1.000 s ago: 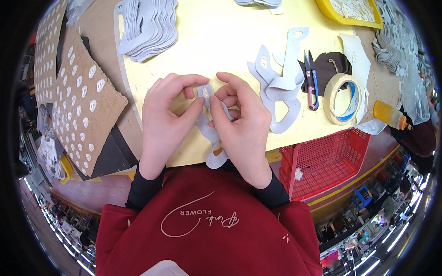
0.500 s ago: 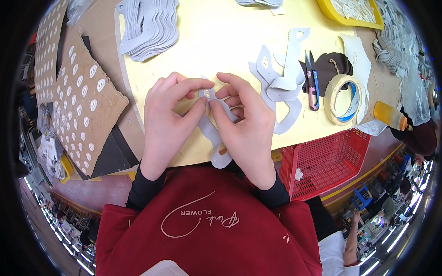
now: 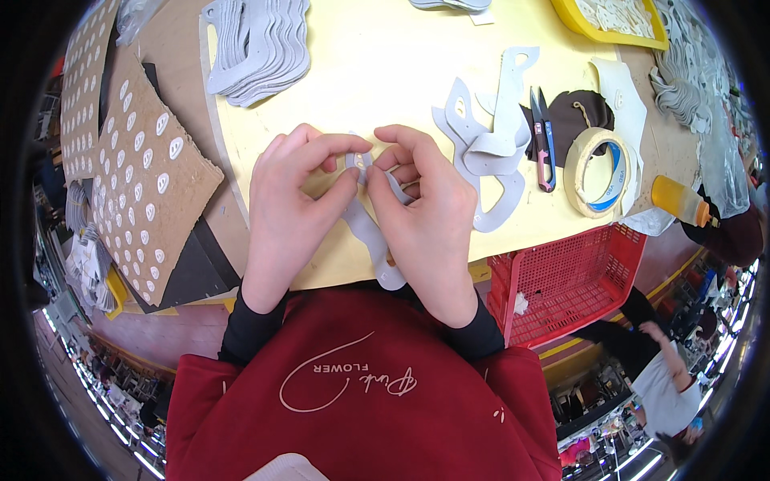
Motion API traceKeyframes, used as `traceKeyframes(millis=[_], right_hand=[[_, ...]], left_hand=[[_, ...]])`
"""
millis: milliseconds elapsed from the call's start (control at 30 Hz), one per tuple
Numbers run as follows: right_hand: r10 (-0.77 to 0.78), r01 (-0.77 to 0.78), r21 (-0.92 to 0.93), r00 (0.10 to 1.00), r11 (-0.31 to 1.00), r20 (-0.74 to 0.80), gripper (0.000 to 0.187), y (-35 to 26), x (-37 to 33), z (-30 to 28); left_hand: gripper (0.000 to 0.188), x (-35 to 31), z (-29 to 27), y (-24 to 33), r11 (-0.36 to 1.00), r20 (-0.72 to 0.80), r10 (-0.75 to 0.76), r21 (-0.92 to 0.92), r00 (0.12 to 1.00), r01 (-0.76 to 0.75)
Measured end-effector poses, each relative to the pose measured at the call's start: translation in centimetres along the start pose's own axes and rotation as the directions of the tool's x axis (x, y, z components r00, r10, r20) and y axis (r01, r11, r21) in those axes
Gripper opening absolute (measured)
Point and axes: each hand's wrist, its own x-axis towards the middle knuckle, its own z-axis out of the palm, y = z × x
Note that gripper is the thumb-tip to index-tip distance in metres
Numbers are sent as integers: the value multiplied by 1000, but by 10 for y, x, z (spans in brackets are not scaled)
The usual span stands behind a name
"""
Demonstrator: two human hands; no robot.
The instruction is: The person repeatedly picks up small white circular pieces and places them onto gray cutout shapes on a yellow work surface. They handle the pieces one at a time, aligning and pressing them into position. The person also moves stacks of cutouts and small parts across the table while continuing the assembly.
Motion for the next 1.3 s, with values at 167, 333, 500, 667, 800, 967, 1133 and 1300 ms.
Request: traceKeyframes(millis=[167, 333, 500, 667, 800, 967, 1133, 1300], right_hand=[[-20, 19, -49, 1000, 999, -10, 33, 0, 0, 2], [-31, 28, -89, 999, 996, -27, 33, 0, 0, 3], [-67, 62, -109, 997, 992, -41, 34, 1, 1, 5], [-50, 48, -118, 999, 992, -10, 33, -2, 3, 2], [-6, 6, -97, 1000, 995, 2, 30, -4, 5, 1], [21, -21, -54, 1000, 998, 14, 27, -2, 6, -1], [-1, 2, -28, 1000, 1000, 25, 24, 2, 6, -2], [-9, 11, -39, 999, 999, 51, 22, 3, 7, -3]], left_hand=[[21, 0, 0, 0, 1000, -3, 1, -4, 1000, -1], [20, -1, 0, 0, 1000, 2, -11, -8, 1000, 11], [26, -1, 0, -1, 1000, 5, 13, 0, 1000, -13], [35, -1, -2, -1, 981, -56, -49, -188, 997, 38], [26, -3, -9, 0, 961, -2, -170, -223, 985, 166], [13, -1, -8, -1, 969, -10, -154, -195, 988, 149], [10, 0, -6, -2, 974, -22, -152, -172, 988, 146], [9, 1, -3, 1, 972, -35, -187, -150, 982, 180]])
